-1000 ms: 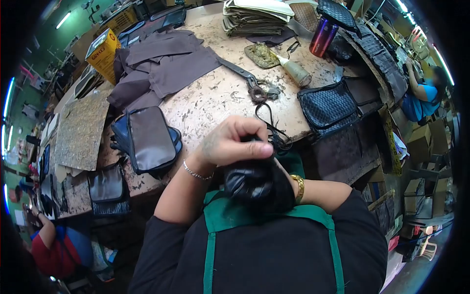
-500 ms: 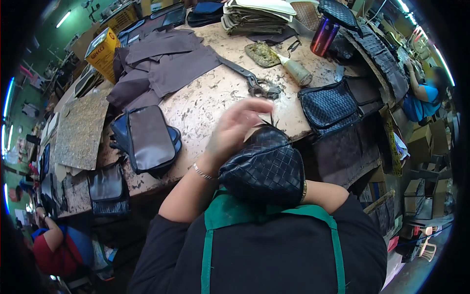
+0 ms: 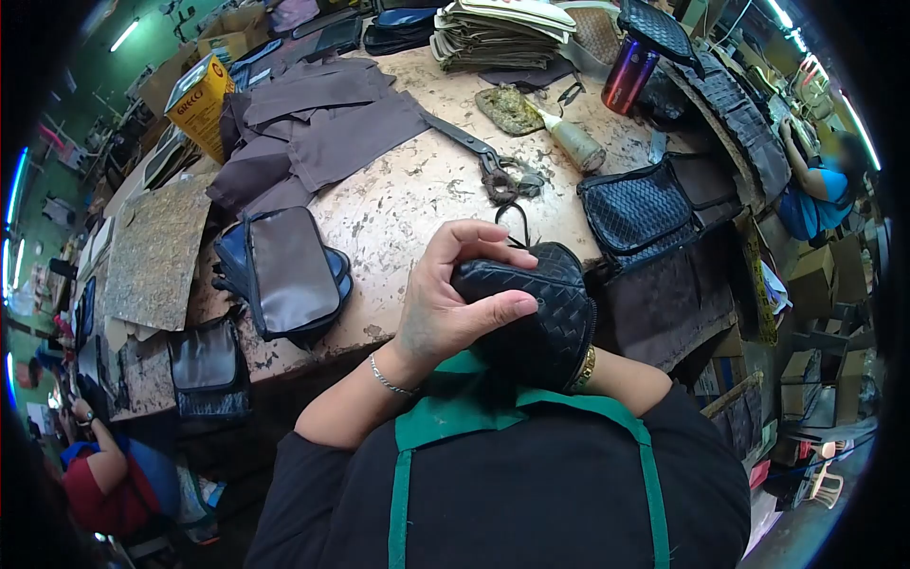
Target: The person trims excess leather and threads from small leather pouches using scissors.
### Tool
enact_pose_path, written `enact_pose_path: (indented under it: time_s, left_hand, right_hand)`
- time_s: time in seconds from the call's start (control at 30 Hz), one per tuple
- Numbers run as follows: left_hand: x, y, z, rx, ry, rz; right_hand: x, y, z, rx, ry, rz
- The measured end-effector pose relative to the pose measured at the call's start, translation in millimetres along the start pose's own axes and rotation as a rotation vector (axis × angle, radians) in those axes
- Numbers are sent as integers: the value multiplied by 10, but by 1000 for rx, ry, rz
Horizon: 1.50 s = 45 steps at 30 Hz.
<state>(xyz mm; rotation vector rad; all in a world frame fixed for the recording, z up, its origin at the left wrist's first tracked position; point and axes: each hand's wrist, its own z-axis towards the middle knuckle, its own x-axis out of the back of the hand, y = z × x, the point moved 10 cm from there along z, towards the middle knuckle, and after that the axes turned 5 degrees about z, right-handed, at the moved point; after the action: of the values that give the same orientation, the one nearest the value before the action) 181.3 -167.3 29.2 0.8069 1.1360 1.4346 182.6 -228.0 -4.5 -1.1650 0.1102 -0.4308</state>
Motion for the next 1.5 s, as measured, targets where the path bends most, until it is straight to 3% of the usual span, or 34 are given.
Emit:
enact_pose_path:
  time_s: [0.1,0.17,0.2,0.27,0.33,0.43,0.5,0.6,0.7,0.77,1.0,1.1,1.17,1.2,1.27,1.33,1.43,1.5]
  left_hand:
    - [31,-68,15,-33,0,26]
    - [19,-92,16,7,-8,-38]
    - [7,-126,13,44,-15,-100]
    - [12,-148,27,48,-63,-62]
    - [-8,-155,29,55,-105,-19]
    - [-68,-197,42,127,-166,-195]
    - [-65,-249,31,198,-161,-529]
    - [-28,-249,57,166,-93,-326]
    - [-4,-229,61,133,-59,-145]
    - [-33,-224,60,132,-66,-121]
    - [-57,-210,105,125,-46,-22]
    - [-66,-214,103,112,-55,13]
    - [-78,-215,88,95,-60,35]
    - [-81,-228,77,101,-54,48]
    - [-101,-257,60,104,-49,61]
    - [-90,-127,51,-61,1,108]
    - [-117,-45,33,-124,-60,0]
    - [-49,-138,45,-37,-27,-101]
  right_hand:
    - [34,-109,13,61,60,-66]
    - [-5,243,-106,-303,189,537]
    - [-3,215,-105,-307,189,535]
    - [16,65,-38,-236,120,208]
    - [54,66,5,-204,104,191]
    - [64,156,24,-190,114,254]
    - [66,329,8,-213,139,338]
    - [91,448,32,-128,130,419]
    - [78,424,40,-116,105,170]
    - [57,478,-21,-241,157,595]
    - [87,547,-98,-314,170,641]
    - [103,528,-115,-287,136,402]
    - [39,783,-258,-516,235,714]
    - [46,765,-260,-517,235,713]
    - [128,552,-174,-371,176,440]
    - [186,411,-99,-286,182,303]
    - [255,259,-32,-152,161,58]
    - [253,192,21,-101,133,-52]
